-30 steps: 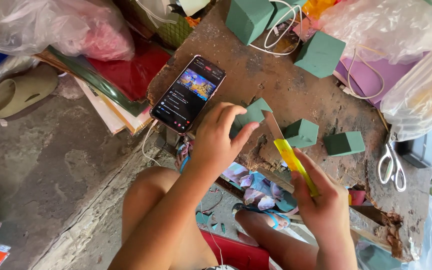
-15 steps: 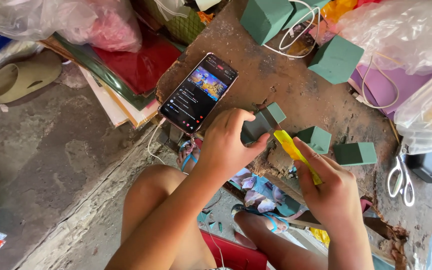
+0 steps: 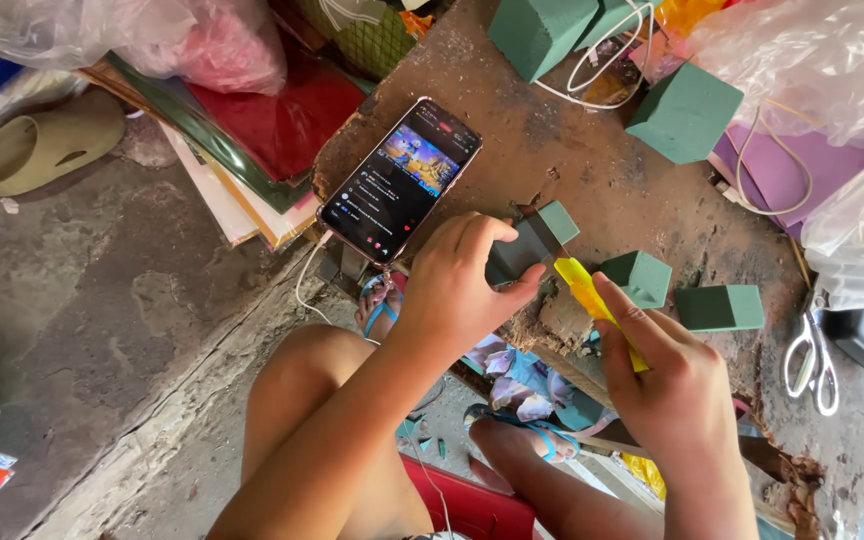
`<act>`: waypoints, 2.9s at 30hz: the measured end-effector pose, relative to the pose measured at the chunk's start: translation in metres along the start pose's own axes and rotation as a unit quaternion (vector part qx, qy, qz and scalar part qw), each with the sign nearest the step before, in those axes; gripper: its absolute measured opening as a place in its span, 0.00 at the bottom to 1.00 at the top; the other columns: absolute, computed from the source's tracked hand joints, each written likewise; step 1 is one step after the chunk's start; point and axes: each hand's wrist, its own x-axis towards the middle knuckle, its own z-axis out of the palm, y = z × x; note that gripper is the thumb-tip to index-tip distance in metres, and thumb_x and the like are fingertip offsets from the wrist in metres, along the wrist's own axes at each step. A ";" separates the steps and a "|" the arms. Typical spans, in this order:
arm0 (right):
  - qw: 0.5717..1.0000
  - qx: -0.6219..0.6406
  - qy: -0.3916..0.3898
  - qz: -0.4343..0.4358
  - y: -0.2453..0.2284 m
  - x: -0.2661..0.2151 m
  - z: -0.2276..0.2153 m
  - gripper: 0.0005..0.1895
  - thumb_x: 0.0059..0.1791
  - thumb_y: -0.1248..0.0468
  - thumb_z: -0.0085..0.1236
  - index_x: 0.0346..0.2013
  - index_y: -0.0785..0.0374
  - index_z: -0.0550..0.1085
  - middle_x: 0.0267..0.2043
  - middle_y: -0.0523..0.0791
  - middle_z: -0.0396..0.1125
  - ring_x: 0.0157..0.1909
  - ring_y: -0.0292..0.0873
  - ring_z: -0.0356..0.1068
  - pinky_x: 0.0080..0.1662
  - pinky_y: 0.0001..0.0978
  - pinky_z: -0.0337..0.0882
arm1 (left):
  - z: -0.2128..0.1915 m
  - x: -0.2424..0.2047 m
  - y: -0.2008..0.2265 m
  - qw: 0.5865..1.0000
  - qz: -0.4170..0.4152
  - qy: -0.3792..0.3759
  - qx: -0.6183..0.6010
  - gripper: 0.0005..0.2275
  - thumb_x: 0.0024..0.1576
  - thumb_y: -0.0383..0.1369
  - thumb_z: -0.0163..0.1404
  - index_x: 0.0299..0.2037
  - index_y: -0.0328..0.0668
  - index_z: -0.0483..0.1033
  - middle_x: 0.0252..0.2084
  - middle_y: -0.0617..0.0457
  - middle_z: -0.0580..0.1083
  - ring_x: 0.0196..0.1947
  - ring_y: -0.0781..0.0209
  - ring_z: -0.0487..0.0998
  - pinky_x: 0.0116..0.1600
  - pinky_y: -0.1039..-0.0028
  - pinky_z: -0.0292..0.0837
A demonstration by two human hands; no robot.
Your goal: The person cuts green foam blocks into smaller pieces using a yellow utility knife on a wooden table. They repeatedly slice the blocks, separate the pieces, and place them into a plastic bag on the floor.
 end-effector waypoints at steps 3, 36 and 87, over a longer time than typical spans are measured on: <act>0.999 -0.012 0.019 -0.034 0.000 0.000 0.009 0.23 0.52 0.75 0.57 0.62 0.60 0.76 0.28 0.42 0.67 0.24 0.40 0.55 0.27 0.33 0.61 | 0.001 0.001 -0.001 1.000 0.002 -0.004 -0.002 0.17 0.53 0.34 0.64 0.42 0.38 0.68 0.40 0.46 0.76 0.40 0.47 0.78 0.46 0.61 0.74; 0.968 -0.082 0.228 -0.059 0.051 0.013 0.059 0.36 0.52 0.40 0.55 0.65 0.64 0.70 0.59 0.54 0.62 0.59 0.62 0.61 0.59 0.56 0.63 | 0.033 0.040 -0.015 0.973 0.083 0.212 -0.019 0.08 0.56 0.34 0.62 0.43 0.50 0.77 0.48 0.56 0.71 0.47 0.56 0.76 0.51 0.64 0.76; 0.950 0.252 0.183 -0.020 0.015 -0.136 0.012 0.18 0.55 0.53 0.48 0.50 0.64 0.70 0.35 0.48 0.68 0.28 0.37 0.60 0.33 0.27 0.59 | -0.014 -0.026 0.050 0.719 -0.264 -0.268 -0.585 0.26 0.56 0.57 0.52 0.52 0.48 0.61 0.39 0.59 0.71 0.39 0.72 0.72 0.47 0.79 0.67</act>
